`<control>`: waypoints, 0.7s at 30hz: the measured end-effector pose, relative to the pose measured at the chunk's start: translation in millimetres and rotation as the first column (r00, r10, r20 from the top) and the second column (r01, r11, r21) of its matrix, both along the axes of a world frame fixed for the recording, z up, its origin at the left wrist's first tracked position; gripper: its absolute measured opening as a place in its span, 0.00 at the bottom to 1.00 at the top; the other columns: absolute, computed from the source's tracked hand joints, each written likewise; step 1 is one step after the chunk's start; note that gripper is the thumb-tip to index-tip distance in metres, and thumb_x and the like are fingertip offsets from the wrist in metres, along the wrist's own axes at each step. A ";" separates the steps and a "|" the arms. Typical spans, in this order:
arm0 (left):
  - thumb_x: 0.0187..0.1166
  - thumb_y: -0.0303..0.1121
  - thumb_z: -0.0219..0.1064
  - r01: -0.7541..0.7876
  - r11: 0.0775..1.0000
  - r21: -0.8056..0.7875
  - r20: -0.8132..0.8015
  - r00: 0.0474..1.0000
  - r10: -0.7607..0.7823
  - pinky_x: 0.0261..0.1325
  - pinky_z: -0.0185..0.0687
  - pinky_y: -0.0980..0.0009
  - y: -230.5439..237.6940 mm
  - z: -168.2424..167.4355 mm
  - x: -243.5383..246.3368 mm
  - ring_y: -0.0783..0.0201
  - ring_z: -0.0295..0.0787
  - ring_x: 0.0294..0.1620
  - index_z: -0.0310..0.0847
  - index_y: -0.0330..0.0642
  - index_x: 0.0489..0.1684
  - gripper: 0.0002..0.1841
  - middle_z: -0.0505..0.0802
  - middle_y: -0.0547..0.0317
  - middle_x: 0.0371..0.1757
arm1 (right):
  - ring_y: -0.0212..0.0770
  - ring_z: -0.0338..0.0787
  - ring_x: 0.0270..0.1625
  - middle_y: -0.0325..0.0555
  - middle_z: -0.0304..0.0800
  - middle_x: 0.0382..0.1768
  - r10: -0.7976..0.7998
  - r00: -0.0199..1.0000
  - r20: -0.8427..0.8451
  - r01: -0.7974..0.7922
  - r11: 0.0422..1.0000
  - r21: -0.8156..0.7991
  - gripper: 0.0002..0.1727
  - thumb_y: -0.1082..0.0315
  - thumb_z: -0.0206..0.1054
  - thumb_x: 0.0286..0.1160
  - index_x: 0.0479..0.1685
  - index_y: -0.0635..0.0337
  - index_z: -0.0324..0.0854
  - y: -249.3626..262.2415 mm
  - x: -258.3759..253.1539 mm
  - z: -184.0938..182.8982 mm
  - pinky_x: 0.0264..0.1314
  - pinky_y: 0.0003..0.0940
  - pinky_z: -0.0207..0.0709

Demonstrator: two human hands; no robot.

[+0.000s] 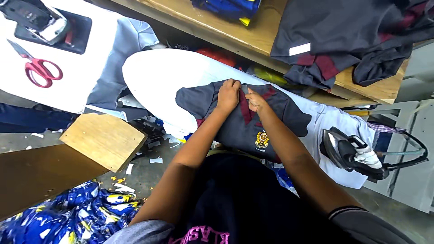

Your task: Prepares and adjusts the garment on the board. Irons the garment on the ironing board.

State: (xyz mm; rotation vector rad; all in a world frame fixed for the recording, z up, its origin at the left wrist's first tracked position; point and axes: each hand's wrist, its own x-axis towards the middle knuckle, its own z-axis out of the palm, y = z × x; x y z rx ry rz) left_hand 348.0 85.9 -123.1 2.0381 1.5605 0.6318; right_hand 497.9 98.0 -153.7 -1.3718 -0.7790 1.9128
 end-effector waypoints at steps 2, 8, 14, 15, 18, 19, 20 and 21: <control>0.87 0.26 0.56 0.065 0.996 -0.066 0.013 0.998 -0.065 0.77 0.73 0.42 -0.2 -1.9 -4.4 0.34 0.81 0.73 0.82 0.30 0.67 0.16 0.87 0.32 0.67 | 0.38 0.84 0.66 0.52 0.80 0.72 0.021 0.998 0.053 -0.021 1.000 0.009 0.30 0.84 0.50 0.83 0.86 0.60 0.61 2.6 -3.7 -3.7 0.69 0.36 0.80; 0.85 0.33 0.62 -0.194 0.976 -0.101 0.020 0.980 0.197 0.80 0.65 0.33 -38.4 19.7 -74.2 0.32 0.74 0.80 0.75 0.32 0.78 0.24 0.82 0.31 0.75 | 0.56 0.84 0.71 0.67 0.83 0.68 0.153 0.720 0.677 -0.373 0.908 0.191 0.26 0.57 0.55 0.93 0.76 0.69 0.73 17.3 2.3 25.1 0.76 0.54 0.74; 0.81 0.47 0.69 -0.653 0.682 -0.330 0.034 0.714 0.700 0.82 0.62 0.34 -69.5 -4.2 -166.1 0.26 0.67 0.81 0.58 0.23 0.86 0.42 0.73 0.20 0.79 | 0.60 0.85 0.66 0.63 0.85 0.64 0.023 0.494 0.869 -0.364 0.913 0.182 0.28 0.46 0.57 0.90 0.59 0.65 0.86 5.6 -18.8 49.7 0.68 0.61 0.76; 0.80 0.49 0.70 -0.658 0.651 -0.379 0.048 0.689 0.724 0.82 0.62 0.34 -68.9 -9.2 -170.4 0.27 0.69 0.81 0.58 0.24 0.86 0.44 0.75 0.21 0.78 | 0.60 0.85 0.68 0.63 0.84 0.66 0.078 0.492 0.867 -0.379 0.916 0.133 0.30 0.44 0.60 0.88 0.62 0.65 0.85 5.3 -24.4 47.9 0.69 0.62 0.76; 0.79 0.48 0.72 -0.627 0.628 -0.461 0.052 0.688 0.724 0.77 0.69 0.34 -62.1 -11.8 -169.9 0.31 0.79 0.74 0.69 0.26 0.79 0.38 0.85 0.26 0.68 | 0.63 0.83 0.70 0.66 0.82 0.68 0.146 0.458 0.877 -0.415 0.907 0.066 0.26 0.52 0.67 0.85 0.65 0.68 0.81 7.6 -35.8 38.3 0.70 0.65 0.75; 0.80 0.46 0.72 -0.608 0.633 -0.479 0.031 0.708 0.705 0.75 0.71 0.33 -59.2 -9.5 -167.4 0.32 0.81 0.71 0.74 0.27 0.75 0.33 0.87 0.27 0.65 | 0.63 0.83 0.70 0.66 0.82 0.66 0.150 0.446 0.882 -0.426 0.902 0.062 0.22 0.57 0.66 0.85 0.60 0.70 0.82 7.7 -36.7 37.3 0.69 0.64 0.75; 0.81 0.44 0.71 -0.593 0.640 -0.487 -0.009 0.737 0.676 0.74 0.70 0.31 -56.8 -6.5 -164.4 0.31 0.82 0.70 0.77 0.27 0.70 0.29 0.88 0.27 0.64 | 0.62 0.83 0.69 0.66 0.82 0.65 0.149 0.440 0.886 -0.429 0.901 0.062 0.18 0.60 0.66 0.85 0.55 0.71 0.83 6.7 -35.5 37.8 0.69 0.62 0.75; 0.83 0.42 0.69 -0.584 0.648 -0.488 -0.054 0.761 0.646 0.72 0.70 0.28 -55.0 -4.2 -161.6 0.29 0.83 0.68 0.80 0.27 0.66 0.25 0.88 0.26 0.62 | 0.61 0.83 0.69 0.66 0.82 0.65 0.139 0.439 0.888 -0.420 0.905 0.066 0.17 0.62 0.66 0.84 0.52 0.71 0.84 5.0 -32.3 38.6 0.69 0.61 0.75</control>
